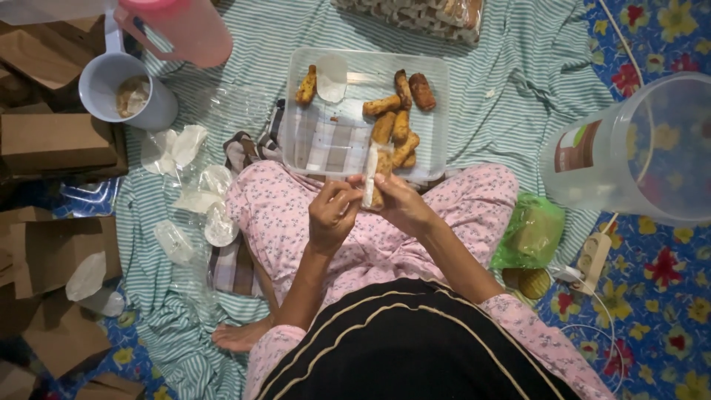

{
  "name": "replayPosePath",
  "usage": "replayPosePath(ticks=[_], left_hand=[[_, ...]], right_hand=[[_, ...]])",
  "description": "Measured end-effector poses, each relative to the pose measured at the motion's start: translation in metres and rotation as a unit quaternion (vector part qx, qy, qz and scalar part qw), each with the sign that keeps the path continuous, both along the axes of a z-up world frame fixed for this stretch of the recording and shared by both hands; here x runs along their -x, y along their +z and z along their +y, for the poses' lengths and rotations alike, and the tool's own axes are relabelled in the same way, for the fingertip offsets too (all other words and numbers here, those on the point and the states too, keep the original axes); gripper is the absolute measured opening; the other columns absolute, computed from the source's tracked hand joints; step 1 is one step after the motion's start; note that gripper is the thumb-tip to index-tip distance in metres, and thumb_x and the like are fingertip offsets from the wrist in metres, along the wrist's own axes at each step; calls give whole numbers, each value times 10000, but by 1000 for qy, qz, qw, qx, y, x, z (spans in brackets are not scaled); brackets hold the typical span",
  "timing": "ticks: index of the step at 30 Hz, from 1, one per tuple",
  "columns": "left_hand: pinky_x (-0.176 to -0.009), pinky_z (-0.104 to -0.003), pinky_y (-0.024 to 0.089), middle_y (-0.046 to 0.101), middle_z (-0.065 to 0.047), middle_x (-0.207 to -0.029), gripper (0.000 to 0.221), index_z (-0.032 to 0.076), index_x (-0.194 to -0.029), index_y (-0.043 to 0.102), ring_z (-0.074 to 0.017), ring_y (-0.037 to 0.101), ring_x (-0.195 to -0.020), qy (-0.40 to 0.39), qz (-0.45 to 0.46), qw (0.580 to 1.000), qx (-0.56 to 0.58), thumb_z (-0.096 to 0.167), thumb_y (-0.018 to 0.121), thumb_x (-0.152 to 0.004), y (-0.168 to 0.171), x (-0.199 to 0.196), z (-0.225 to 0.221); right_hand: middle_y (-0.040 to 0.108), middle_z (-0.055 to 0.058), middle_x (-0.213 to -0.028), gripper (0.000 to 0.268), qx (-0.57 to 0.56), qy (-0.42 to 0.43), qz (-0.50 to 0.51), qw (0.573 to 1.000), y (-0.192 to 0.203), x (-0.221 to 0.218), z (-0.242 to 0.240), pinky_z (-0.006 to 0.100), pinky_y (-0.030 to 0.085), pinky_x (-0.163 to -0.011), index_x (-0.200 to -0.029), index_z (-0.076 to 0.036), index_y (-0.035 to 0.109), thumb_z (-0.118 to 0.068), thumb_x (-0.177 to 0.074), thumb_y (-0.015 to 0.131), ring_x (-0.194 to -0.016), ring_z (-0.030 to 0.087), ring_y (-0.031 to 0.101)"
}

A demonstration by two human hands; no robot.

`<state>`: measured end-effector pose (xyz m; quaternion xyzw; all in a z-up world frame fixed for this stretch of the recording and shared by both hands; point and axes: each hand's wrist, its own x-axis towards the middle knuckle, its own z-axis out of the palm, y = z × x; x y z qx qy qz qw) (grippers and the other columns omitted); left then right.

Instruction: A person manually packages individual snacks into plastic sleeves and arranges them in a tray while sitting on the floor.

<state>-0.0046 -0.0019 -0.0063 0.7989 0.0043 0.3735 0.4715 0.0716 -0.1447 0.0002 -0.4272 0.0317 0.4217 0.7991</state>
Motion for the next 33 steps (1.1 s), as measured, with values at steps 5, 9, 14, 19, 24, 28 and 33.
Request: replayPosePath(ticks=[5,9,14,19,24,28,33], left_hand=[[-599,-335,554,644,-58,-728,138,96,-863,732,-248,665,-624,-15,48,998,40,25,833,-800,7,0,0],[-537,-306,531,698,-59,-648,159,102,-819,739,-220,695,-572,-16,151,980,126,2,842,-750,-16,8,2],[-598,-280,573,745,-75,-676,107,118,-867,795,-118,701,-622,-59,267,927,257,26,797,-813,-24,14,3],[-624,-353,613,767,-178,-792,181,57,-1025,800,-225,753,-657,-131,303,894,303,28,652,-926,-30,17,7],[-711,-365,626,748,-176,-999,347,16,-1254,706,-231,722,-872,-225,304,861,339,97,760,-921,-29,18,8],[-762,-303,603,743,-85,-1003,472,38,-1270,663,-163,695,-915,-231,316,859,331,125,851,-846,-32,16,4],[-739,-273,583,736,-59,-965,416,92,-1215,685,-129,677,-911,-199,318,861,345,185,868,-854,-33,10,-3]], right_hand=[[681,170,-1246,404,8,12,-15,1000,-27,-1,-6,545,564,-946,-1377,-95,547,-289,-1025,582,-1082,296,714],[689,139,-1268,376,17,9,-12,1000,-58,5,-9,514,574,-955,-1371,-120,563,-278,-1030,587,-1089,248,709],[662,151,-1286,420,7,41,-37,998,-48,5,-10,503,576,-944,-1439,-114,470,-270,-1054,537,-1072,246,708],[634,147,-1273,453,10,50,-65,997,-64,9,-14,471,581,-947,-1495,-139,390,-232,-1069,516,-1076,248,695],[530,129,-1393,568,94,127,-141,977,-33,8,-15,526,496,-1042,-1597,-206,266,-282,-1084,496,-1189,242,605],[417,179,-1541,563,111,148,-159,970,-37,11,-20,540,436,-1086,-1602,-177,270,-302,-1095,480,-1305,264,503],[335,202,-1600,650,134,117,-157,971,-27,5,-21,574,355,-1146,-1641,-200,208,-279,-1075,519,-1412,319,426]])
